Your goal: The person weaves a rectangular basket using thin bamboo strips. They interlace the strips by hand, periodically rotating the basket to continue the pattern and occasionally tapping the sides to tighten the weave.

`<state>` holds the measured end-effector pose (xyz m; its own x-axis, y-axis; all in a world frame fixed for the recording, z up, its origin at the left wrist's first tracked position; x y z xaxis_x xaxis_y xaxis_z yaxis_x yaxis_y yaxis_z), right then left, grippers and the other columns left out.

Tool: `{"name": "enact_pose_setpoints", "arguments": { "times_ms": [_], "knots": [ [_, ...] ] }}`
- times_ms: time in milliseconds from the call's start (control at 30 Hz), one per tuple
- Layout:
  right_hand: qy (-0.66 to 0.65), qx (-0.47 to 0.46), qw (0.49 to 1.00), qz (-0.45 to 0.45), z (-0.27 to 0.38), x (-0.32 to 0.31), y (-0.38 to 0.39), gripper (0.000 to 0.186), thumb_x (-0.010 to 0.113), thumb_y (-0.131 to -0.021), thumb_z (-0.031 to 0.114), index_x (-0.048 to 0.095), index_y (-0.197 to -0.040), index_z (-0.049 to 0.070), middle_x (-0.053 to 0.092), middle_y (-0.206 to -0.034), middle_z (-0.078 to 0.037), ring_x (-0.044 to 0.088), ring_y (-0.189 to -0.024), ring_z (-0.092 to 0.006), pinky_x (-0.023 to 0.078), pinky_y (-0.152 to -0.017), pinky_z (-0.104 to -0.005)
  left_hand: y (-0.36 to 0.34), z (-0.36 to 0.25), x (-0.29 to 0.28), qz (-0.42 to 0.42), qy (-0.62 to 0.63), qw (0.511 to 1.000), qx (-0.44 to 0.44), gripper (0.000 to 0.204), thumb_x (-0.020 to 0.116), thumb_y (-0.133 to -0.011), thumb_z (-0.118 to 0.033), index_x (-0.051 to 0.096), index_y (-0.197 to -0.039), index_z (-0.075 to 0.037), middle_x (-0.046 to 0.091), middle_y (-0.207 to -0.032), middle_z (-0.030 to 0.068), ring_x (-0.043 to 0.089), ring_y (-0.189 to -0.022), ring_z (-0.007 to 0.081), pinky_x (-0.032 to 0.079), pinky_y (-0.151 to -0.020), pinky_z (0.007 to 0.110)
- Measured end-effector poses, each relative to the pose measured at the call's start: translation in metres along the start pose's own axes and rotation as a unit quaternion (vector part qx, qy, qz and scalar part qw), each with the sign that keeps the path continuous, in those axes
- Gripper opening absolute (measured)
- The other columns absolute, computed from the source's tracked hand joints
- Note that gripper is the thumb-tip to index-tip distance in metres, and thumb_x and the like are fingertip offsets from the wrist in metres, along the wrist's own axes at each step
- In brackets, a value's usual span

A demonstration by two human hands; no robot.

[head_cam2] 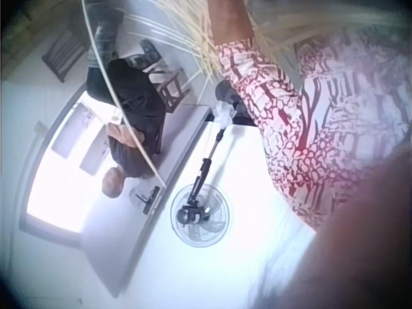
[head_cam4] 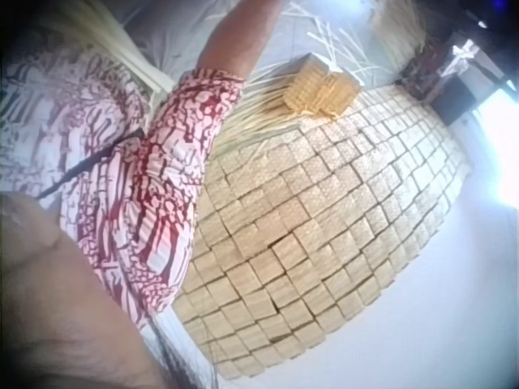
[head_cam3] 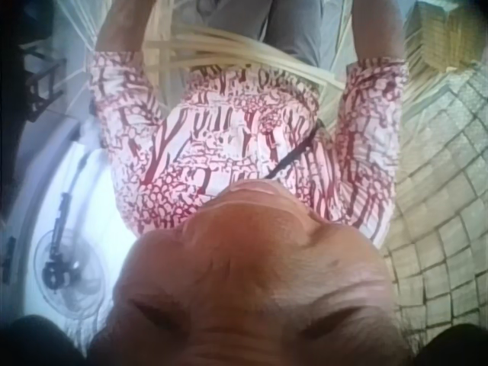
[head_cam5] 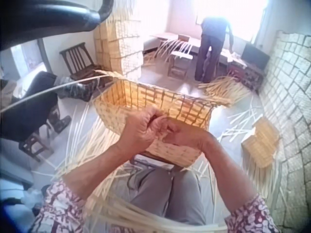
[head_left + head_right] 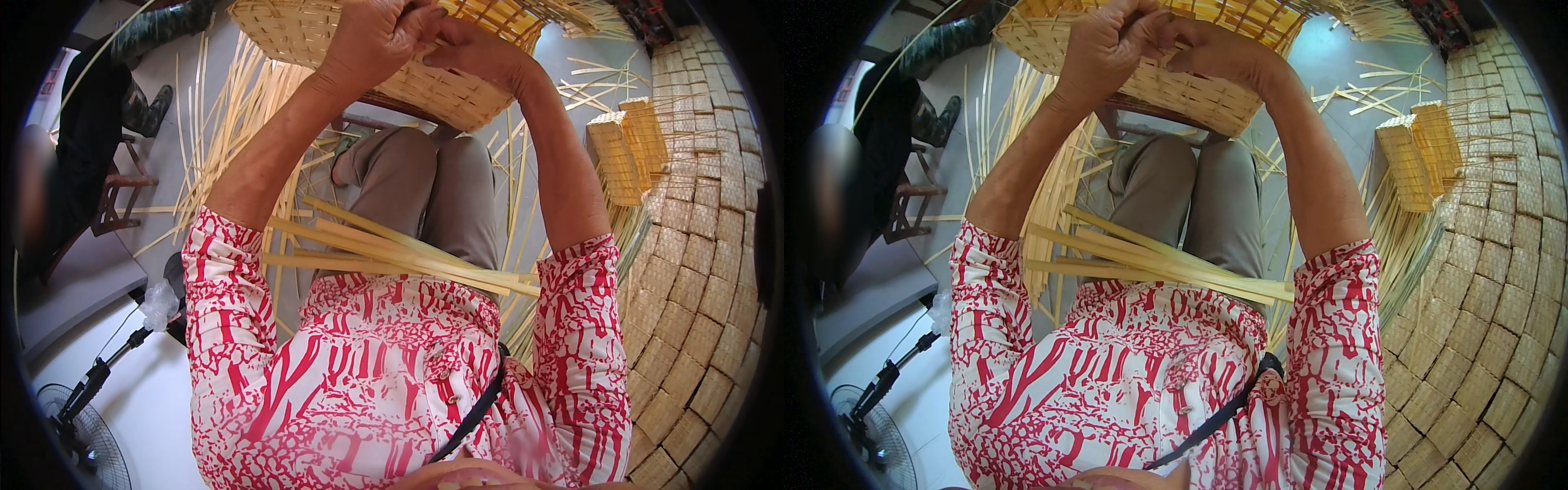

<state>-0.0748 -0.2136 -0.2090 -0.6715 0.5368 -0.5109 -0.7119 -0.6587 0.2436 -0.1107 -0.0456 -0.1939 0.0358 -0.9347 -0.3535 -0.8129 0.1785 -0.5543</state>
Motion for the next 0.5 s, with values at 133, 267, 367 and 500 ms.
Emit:
{"name": "enact_pose_setpoints", "arguments": {
  "times_ms": [133,267,367,500],
  "knots": [
    [-0.033,-0.041,0.999,-0.016,-0.004,0.003,-0.002,0.049,0.07,-0.09,0.02,0.058,-0.137,0.012,0.066,-0.124,0.0,0.059,-0.114,-0.0115,0.045,-0.099,-0.0258,0.012,0.002,0.004,-0.018,0.056,0.998,0.036,0.008,0.064,-0.1,-0.008,0.064,-0.098,0.0,0.072,-0.079,0.011,0.07,-0.071,0.0154,0.055,-0.063,0.031],
    [0.016,-0.01,1.0,-0.016,-0.006,0.002,-0.004,0.051,0.072,-0.091,0.024,0.057,-0.139,0.013,0.067,-0.126,-0.002,0.061,-0.117,-0.0154,0.046,-0.101,-0.0293,0.014,0.007,0.001,-0.04,0.025,0.997,0.061,0.008,0.066,-0.1,-0.008,0.064,-0.098,0.0,0.07,-0.077,0.0105,0.07,-0.071,0.0162,0.055,-0.063,0.031],
    [0.087,-0.128,0.985,-0.072,-0.035,0.007,-0.026,0.051,0.073,-0.088,0.027,0.061,-0.135,0.012,0.07,-0.124,-0.006,0.064,-0.115,-0.0191,0.048,-0.1,-0.0321,0.008,0.001,-0.002,-0.058,-0.013,0.996,0.071,0.008,0.066,-0.1,-0.008,0.064,-0.098,-0.001,0.069,-0.076,0.0095,0.07,-0.07,0.0153,0.055,-0.064,0.029],
    [0.091,-0.253,0.944,-0.191,0.004,0.027,-0.011,0.044,0.073,-0.086,0.016,0.064,-0.127,0.002,0.072,-0.105,-0.008,0.067,-0.1,-0.0227,0.055,-0.089,-0.037,0.006,-0.001,-0.004,-0.075,0.024,0.994,0.075,0.009,0.067,-0.1,-0.009,0.063,-0.097,-0.001,0.069,-0.076,0.0077,0.069,-0.069,0.0132,0.055,-0.063,0.028]
  ]
}}
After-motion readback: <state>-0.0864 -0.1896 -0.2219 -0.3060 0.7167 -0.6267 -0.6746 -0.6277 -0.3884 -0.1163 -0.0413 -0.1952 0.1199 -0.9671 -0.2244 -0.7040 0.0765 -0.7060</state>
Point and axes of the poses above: each hand's wrist, its own y-axis away from the middle knuckle, its own x-axis out of the palm, z = x × y, the point moved 3 cm from there along -y, towards the middle knuckle
